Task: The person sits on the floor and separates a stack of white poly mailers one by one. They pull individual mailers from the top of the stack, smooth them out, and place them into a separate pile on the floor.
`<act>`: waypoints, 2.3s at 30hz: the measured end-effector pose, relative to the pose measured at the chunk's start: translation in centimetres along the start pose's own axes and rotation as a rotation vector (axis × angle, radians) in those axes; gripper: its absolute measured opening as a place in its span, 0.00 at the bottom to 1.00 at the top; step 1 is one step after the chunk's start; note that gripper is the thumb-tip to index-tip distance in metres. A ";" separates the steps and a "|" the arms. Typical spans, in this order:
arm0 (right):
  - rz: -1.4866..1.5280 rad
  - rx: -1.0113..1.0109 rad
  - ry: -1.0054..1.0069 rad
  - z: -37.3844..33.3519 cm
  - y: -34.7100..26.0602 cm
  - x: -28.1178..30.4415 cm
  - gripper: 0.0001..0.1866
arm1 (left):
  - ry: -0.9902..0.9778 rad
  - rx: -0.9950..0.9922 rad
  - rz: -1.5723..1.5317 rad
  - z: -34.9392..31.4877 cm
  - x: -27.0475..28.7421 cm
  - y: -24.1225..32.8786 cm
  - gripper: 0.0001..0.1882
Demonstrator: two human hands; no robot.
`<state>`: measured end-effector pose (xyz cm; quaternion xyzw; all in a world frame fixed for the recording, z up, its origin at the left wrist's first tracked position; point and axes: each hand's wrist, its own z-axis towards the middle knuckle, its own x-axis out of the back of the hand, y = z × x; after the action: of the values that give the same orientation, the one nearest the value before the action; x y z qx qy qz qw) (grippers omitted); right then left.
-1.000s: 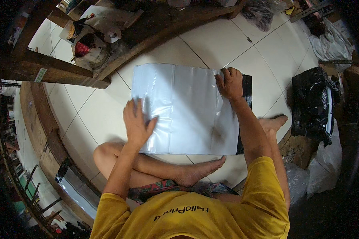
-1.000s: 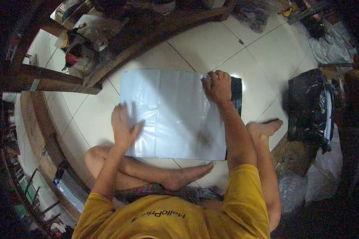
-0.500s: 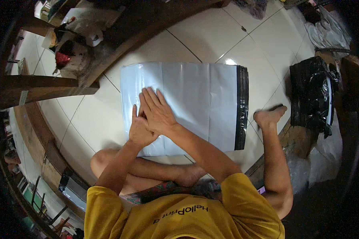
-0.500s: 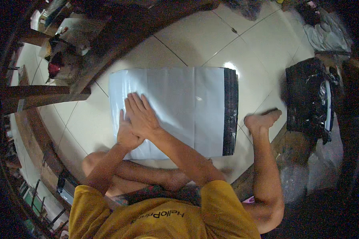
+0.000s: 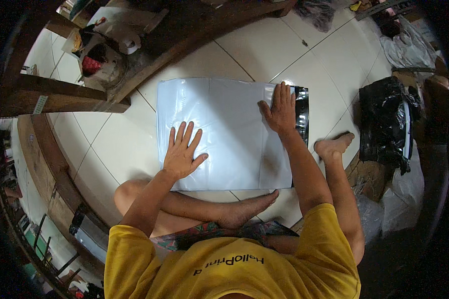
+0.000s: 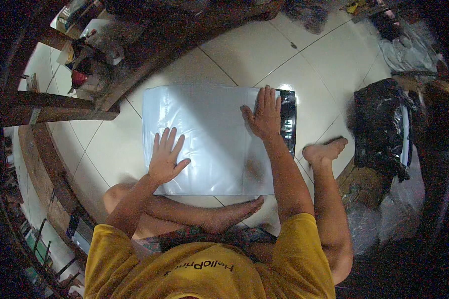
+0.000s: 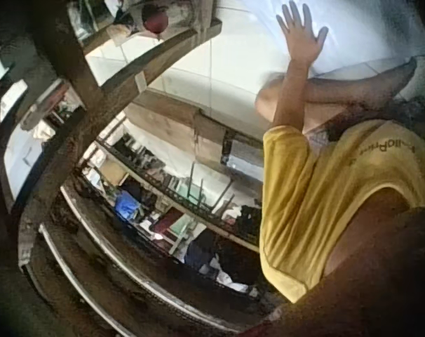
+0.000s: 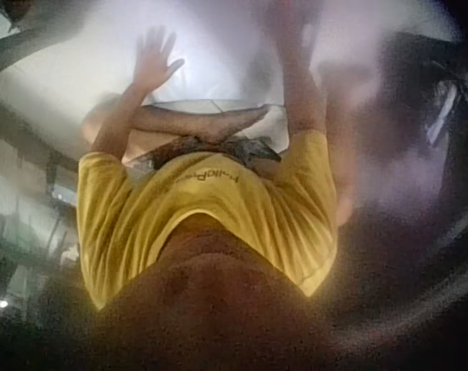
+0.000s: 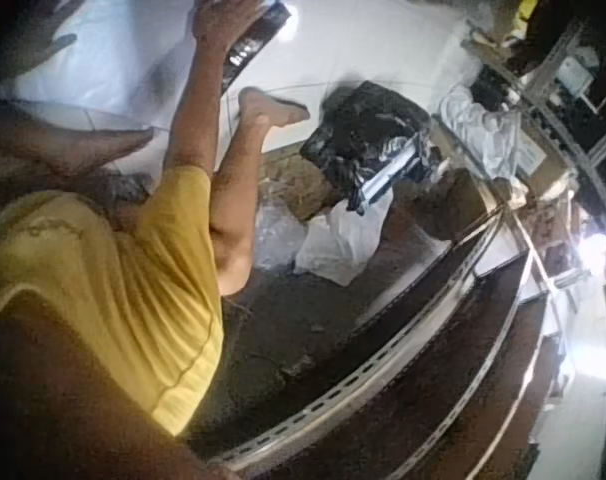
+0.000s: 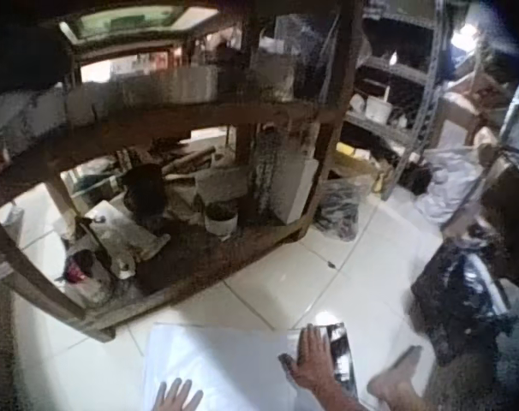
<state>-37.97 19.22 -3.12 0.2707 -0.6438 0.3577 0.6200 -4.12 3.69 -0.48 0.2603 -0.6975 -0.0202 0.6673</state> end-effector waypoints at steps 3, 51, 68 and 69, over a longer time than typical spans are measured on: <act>0.069 -0.042 0.008 -0.4 -4.3 0.4 0.42 | 0.021 -0.027 0.049 0.4 -0.4 -0.2 0.40; 0.230 0.296 -0.059 7.5 -8.8 1.8 0.19 | 0.062 -0.699 0.128 -3.6 -4.3 8.5 0.09; 0.211 0.389 0.197 0.3 -8.8 3.4 0.11 | 0.045 -0.536 0.079 -3.9 -3.5 9.5 0.18; 0.177 0.516 0.065 -2.9 -8.2 4.3 0.10 | 0.056 -0.523 0.103 -3.8 -3.2 9.6 0.18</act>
<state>-30.13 17.02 2.09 0.3507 -0.5322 0.5713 0.5172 -3.88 14.46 0.58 0.0436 -0.6622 -0.1586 0.7310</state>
